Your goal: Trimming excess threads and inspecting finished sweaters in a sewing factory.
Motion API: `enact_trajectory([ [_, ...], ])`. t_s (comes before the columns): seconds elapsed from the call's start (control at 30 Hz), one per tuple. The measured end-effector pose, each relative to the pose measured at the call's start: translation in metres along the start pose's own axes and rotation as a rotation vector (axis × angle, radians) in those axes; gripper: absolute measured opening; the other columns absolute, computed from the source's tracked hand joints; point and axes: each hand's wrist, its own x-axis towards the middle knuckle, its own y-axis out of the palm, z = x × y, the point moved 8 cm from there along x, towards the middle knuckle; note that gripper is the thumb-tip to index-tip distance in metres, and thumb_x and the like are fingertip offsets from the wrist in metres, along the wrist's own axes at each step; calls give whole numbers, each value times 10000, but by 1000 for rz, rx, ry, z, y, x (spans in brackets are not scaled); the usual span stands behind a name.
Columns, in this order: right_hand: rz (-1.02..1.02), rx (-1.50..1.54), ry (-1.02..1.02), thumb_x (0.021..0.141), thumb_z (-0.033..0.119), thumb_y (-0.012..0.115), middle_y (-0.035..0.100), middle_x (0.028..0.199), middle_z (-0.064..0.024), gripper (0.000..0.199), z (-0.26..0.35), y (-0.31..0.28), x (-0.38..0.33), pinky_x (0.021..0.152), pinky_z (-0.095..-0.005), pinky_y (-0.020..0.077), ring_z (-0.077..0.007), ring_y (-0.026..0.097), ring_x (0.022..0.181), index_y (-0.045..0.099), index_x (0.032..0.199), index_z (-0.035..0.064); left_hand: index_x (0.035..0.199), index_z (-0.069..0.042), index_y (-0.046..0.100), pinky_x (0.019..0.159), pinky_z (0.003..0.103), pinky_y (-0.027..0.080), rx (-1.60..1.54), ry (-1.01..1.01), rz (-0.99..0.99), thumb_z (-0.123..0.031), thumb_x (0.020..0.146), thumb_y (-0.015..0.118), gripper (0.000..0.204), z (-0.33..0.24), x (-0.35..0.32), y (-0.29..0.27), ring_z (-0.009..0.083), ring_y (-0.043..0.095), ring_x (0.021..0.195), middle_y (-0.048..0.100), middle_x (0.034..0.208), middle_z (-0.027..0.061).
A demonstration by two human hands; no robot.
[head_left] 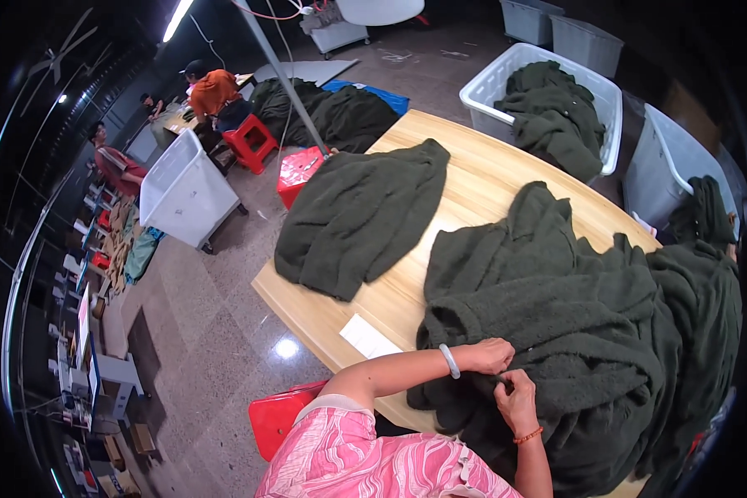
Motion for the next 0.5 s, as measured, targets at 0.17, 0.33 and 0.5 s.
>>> enact_trajectory([
  [0.17,32,-12,70,750,13,630,602,766,-178,99,-5,4,2,594,-393,487,-307,611,627,610,840,-23,743,11,604,670,484,475,-59,-56,-140,-93,736,558,114,14,-8,5,404,626,786,642,760,212],
  [0.33,54,-39,64,753,16,631,609,781,-184,109,-11,8,0,599,-395,489,-314,617,642,616,852,-27,747,8,601,665,497,470,-1,-89,-145,-104,734,544,127,20,0,15,419,620,799,644,772,216],
  [0.5,-30,-58,3,758,4,635,600,740,-147,101,-8,1,-2,563,-339,474,-223,591,587,606,850,-28,753,15,613,655,452,485,-151,-42,-153,-118,738,603,134,14,-10,-1,377,636,759,650,763,202],
])
